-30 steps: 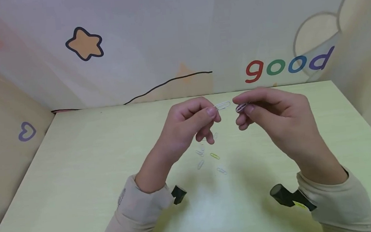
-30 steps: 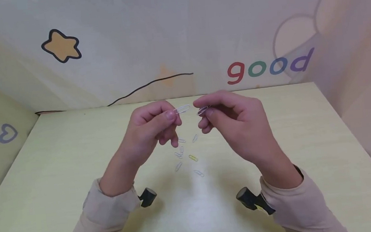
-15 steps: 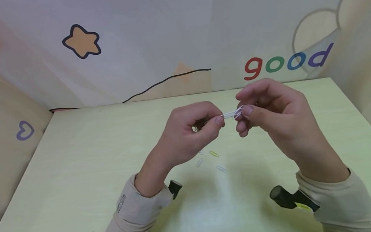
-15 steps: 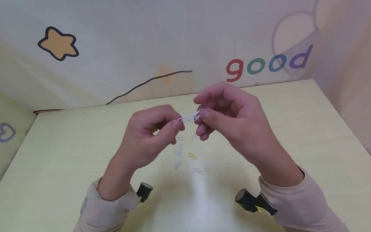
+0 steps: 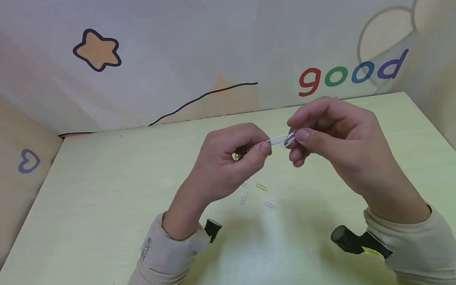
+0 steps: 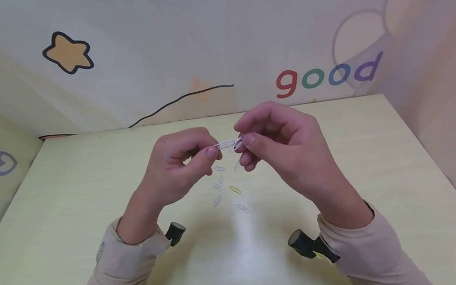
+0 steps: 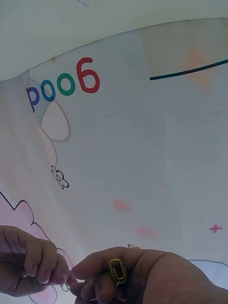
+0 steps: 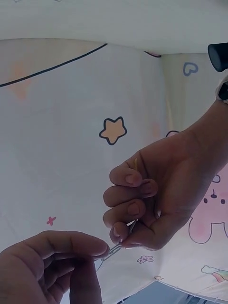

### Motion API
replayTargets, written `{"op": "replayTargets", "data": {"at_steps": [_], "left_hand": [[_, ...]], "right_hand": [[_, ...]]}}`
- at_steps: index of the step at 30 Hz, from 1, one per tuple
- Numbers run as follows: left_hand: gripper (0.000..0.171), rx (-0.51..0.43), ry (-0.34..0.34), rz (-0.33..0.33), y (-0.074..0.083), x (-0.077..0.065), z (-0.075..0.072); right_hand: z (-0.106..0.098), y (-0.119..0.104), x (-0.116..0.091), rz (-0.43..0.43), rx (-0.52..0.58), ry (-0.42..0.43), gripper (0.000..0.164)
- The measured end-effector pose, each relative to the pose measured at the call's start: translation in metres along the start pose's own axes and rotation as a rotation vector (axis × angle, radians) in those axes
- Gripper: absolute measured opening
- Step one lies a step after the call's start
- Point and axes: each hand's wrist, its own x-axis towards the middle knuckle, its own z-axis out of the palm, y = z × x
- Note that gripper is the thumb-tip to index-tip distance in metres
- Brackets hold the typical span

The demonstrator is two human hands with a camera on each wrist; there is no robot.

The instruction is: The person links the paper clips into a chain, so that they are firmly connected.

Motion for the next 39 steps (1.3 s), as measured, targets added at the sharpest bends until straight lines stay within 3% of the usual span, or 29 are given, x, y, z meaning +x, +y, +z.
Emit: {"op": "replayTargets", "data": {"at_steps": [7, 11, 18, 22, 25, 30, 39], "left_hand": [[0.018, 0.001, 0.028, -0.090, 0.004, -0.001, 0.000], [0.019, -0.017, 0.047, -0.122, 0.007, -0.001, 0.002], [0.019, -0.037, 0.123, -0.040, 0.005, -0.001, 0.004], [0.018, -0.044, 0.125, -0.052, 0.005, -0.001, 0.008], [0.018, -0.005, 0.123, -0.075, 0.005, -0.001, 0.011], [0.018, 0.066, 0.162, -0.055, 0.005, -0.001, 0.013], [0.020, 0.225, 0.245, 0.002, 0.004, 0.000, 0.018]], "right_hand": [[0.008, 0.002, -0.002, -0.138, -0.235, 0.130, 0.014], [0.010, 0.004, -0.002, -0.216, -0.278, 0.172, 0.014], [0.013, 0.005, -0.001, -0.249, -0.343, 0.223, 0.014], [0.017, 0.006, -0.002, -0.230, -0.350, 0.235, 0.018], [0.021, 0.007, -0.003, -0.219, -0.335, 0.224, 0.023], [0.025, 0.008, -0.004, -0.236, -0.332, 0.218, 0.024], [0.027, 0.011, -0.004, -0.275, -0.526, 0.271, 0.026]]}}
